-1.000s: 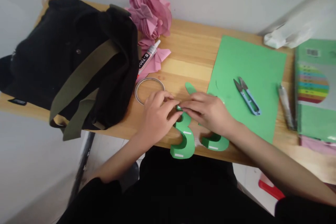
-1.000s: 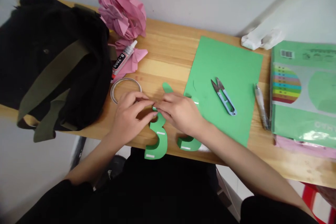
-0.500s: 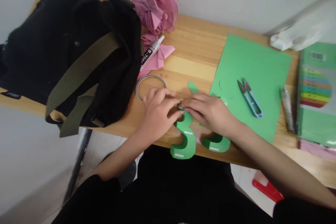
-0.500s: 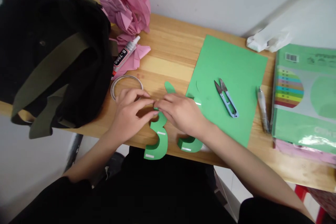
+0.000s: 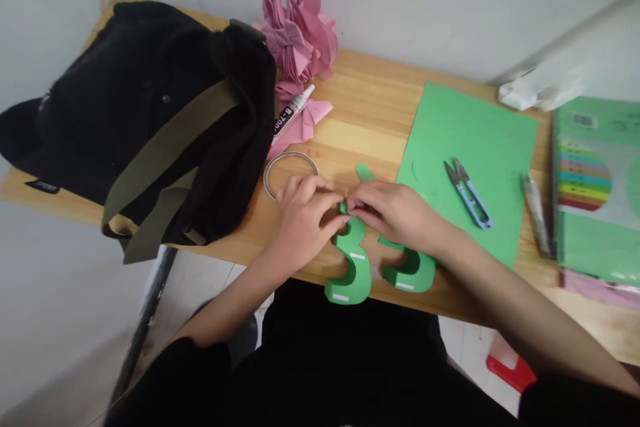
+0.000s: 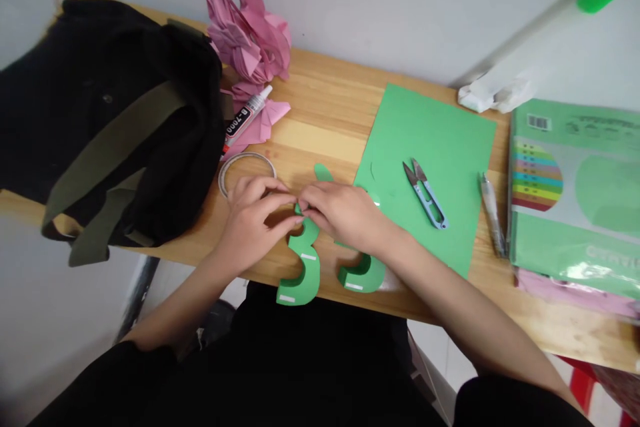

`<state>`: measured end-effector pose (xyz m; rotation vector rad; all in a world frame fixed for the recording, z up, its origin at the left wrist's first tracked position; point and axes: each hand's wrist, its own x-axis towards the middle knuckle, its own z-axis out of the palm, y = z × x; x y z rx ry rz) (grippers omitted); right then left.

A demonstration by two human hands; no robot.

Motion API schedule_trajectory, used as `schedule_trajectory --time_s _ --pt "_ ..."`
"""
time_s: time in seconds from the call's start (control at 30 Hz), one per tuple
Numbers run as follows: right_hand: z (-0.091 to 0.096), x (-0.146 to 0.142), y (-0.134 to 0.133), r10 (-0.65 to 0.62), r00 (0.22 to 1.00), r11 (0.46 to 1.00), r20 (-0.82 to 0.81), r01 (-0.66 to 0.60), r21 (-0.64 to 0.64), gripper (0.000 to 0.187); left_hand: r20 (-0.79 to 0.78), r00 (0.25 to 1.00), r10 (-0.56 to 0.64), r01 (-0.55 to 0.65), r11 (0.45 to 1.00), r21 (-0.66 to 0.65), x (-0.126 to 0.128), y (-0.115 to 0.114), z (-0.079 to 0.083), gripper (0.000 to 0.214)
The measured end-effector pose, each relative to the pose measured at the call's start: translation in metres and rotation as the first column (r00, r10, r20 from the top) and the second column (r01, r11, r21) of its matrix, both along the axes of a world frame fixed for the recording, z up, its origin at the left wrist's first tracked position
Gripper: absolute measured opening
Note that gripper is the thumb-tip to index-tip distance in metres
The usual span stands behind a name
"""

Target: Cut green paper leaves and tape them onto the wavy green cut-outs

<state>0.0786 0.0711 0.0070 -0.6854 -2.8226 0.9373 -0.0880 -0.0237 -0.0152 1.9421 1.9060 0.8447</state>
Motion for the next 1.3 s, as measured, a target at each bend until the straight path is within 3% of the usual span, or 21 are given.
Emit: schedule_trajectory --time_s 0.1,0.17,0.2,0.27,0.33,0.4,0.47,0.67,0.8,0.9,1.1,1.3 --pt "0.006 0.001 0.004 -0.013 0.997 0.995 -0.070 0.006 -0.099 0.007 -0.002 1.000 -0.005 0.005 1.000 -0.010 0.000 0.000 0.001 0.018" --pt "0.010 0.007 0.005 -0.150 0.981 0.953 -0.127 0.109 -0.282 0.006 0.000 1.000 -0.015 0.015 1.000 -0.013 0.000 0.000 0.003 0.017" --pt "0.011 0.011 0.006 -0.259 0.957 0.897 -0.133 0.188 -0.399 0.010 0.002 1.000 -0.022 0.022 1.000 -0.015 0.001 0.000 0.004 0.016" --pt "0.013 0.020 0.007 -0.480 0.871 0.724 -0.101 0.329 -0.606 0.019 0.008 0.999 -0.039 0.039 0.999 -0.025 0.001 -0.001 0.007 0.015" --pt "0.015 0.030 0.007 -0.625 0.778 0.567 -0.059 0.401 -0.719 0.027 0.011 0.998 -0.063 0.063 0.997 -0.046 0.002 -0.002 0.010 0.013" --pt "0.018 0.039 0.009 -0.710 0.702 0.480 -0.048 0.434 -0.763 0.030 0.002 0.996 -0.092 0.092 0.993 -0.077 0.000 -0.002 0.012 0.014" --pt "0.022 0.050 0.011 -0.783 0.618 0.425 -0.066 0.456 -0.782 0.032 -0.026 0.993 -0.118 0.116 0.991 -0.069 -0.005 0.000 0.010 0.019" --pt "0.032 0.110 0.018 -0.930 0.325 0.344 -0.171 0.607 -0.716 0.033 -0.126 0.917 -0.378 0.373 0.926 -0.058 -0.028 0.016 0.000 0.027" --pt "0.033 0.166 0.016 -0.967 0.149 0.249 -0.205 0.714 -0.654 0.033 -0.193 0.861 -0.471 0.467 0.882 -0.067 -0.039 0.029 -0.003 0.030" --pt "0.033 0.199 0.011 -0.975 0.060 0.183 -0.213 0.762 -0.622 0.037 -0.195 0.840 -0.506 0.485 0.862 -0.147 -0.037 0.037 0.002 0.031" --pt "0.033 0.222 0.021 -0.980 0.048 0.158 -0.192 0.769 -0.619 0.046 -0.143 0.832 -0.535 0.457 0.809 -0.369 -0.020 0.049 0.025 0.028" --pt "0.036 0.202 0.054 -0.976 0.127 0.211 -0.177 0.752 -0.624 0.048 -0.146 0.852 -0.503 0.424 0.825 -0.374 -0.009 0.060 0.044 0.033"
